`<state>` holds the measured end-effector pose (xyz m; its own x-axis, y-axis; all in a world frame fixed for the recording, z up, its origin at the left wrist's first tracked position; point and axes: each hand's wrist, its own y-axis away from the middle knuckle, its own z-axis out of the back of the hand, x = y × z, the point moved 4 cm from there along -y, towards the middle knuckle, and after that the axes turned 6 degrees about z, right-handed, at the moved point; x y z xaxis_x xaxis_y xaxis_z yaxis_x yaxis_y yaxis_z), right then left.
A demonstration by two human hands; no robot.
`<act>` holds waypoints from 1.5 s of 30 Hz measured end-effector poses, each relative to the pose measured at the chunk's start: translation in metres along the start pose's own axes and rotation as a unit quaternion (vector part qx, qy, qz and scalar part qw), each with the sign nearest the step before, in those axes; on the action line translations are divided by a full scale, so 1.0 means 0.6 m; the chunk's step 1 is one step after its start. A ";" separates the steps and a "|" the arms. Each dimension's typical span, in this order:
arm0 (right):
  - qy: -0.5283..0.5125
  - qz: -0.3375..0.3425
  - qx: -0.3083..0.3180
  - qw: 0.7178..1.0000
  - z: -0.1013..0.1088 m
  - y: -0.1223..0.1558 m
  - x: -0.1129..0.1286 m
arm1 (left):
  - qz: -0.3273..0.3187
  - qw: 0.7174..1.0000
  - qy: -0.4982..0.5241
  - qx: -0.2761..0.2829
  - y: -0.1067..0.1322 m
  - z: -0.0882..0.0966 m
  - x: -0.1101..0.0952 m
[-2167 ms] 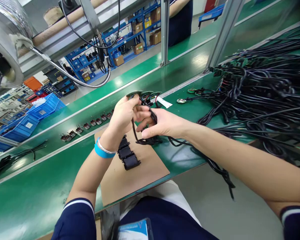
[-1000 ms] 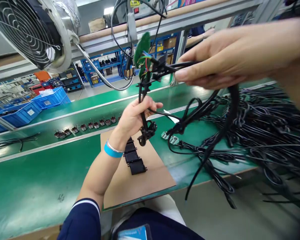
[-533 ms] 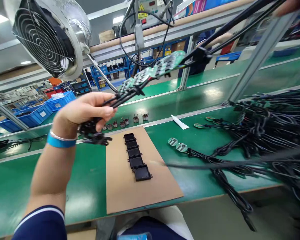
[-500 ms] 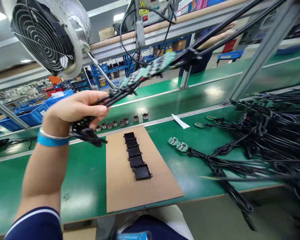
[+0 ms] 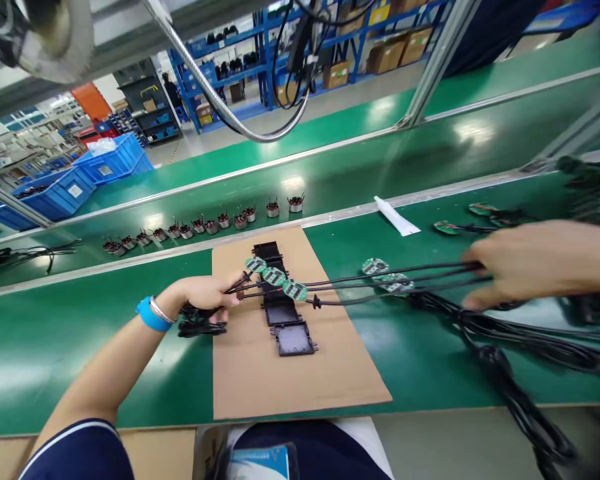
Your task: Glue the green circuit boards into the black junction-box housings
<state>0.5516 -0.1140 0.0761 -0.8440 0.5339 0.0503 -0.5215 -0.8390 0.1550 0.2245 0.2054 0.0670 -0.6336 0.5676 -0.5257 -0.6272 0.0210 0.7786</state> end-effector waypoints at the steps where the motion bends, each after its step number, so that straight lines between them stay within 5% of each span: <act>1: -0.034 0.057 0.092 0.993 -0.028 -0.005 0.041 | -0.009 1.000 0.001 -0.007 -0.017 -0.007 0.006; 4: -0.201 0.252 0.054 0.945 -0.039 -0.049 0.191 | -0.069 0.997 -0.011 -0.039 -0.044 -0.023 0.006; 6: -0.306 0.282 -0.020 0.909 -0.034 -0.096 0.274 | -0.124 0.990 -0.027 -0.054 -0.049 -0.027 -0.001; 7: -0.355 0.292 -0.010 0.888 -0.039 -0.119 0.309 | -0.146 0.987 -0.035 -0.066 -0.049 -0.027 -0.003; 11: -0.403 0.367 -0.018 0.838 -0.061 -0.165 0.387 | -0.180 0.973 -0.049 -0.135 -0.056 -0.022 0.003; 14: -0.362 0.412 -0.106 0.829 -0.073 -0.157 0.391 | -0.177 0.976 0.006 -0.129 -0.070 -0.031 0.013; 19: -0.378 0.400 -0.134 0.824 -0.089 -0.142 0.379 | -0.182 0.974 0.026 -0.133 -0.078 -0.035 0.010; 25: -0.444 0.326 -0.066 0.832 -0.042 -0.139 0.344 | -0.146 0.944 0.001 -0.295 -0.010 0.017 0.009; 28: -0.389 0.297 -0.085 0.868 -0.014 -0.132 0.330 | -0.138 0.928 -0.040 -0.344 0.025 0.034 0.003; 33: -0.280 0.308 -0.140 0.898 -0.009 -0.119 0.330 | -0.127 0.917 -0.127 -0.356 0.009 0.027 -0.014; 39: -0.354 0.298 -0.093 0.882 -0.033 -0.138 0.314 | -0.075 0.900 -0.159 -0.400 -0.032 0.016 -0.013; 45: -0.367 0.206 -0.050 0.906 -0.038 -0.160 0.306 | -0.055 0.896 -0.206 -0.389 -0.020 0.024 -0.018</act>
<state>0.4437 0.0620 0.0481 -0.6788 0.0680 0.7312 -0.2211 -0.9684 -0.1152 0.2456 0.2111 0.0681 -0.4284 0.8565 -0.2879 -0.9030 -0.3942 0.1710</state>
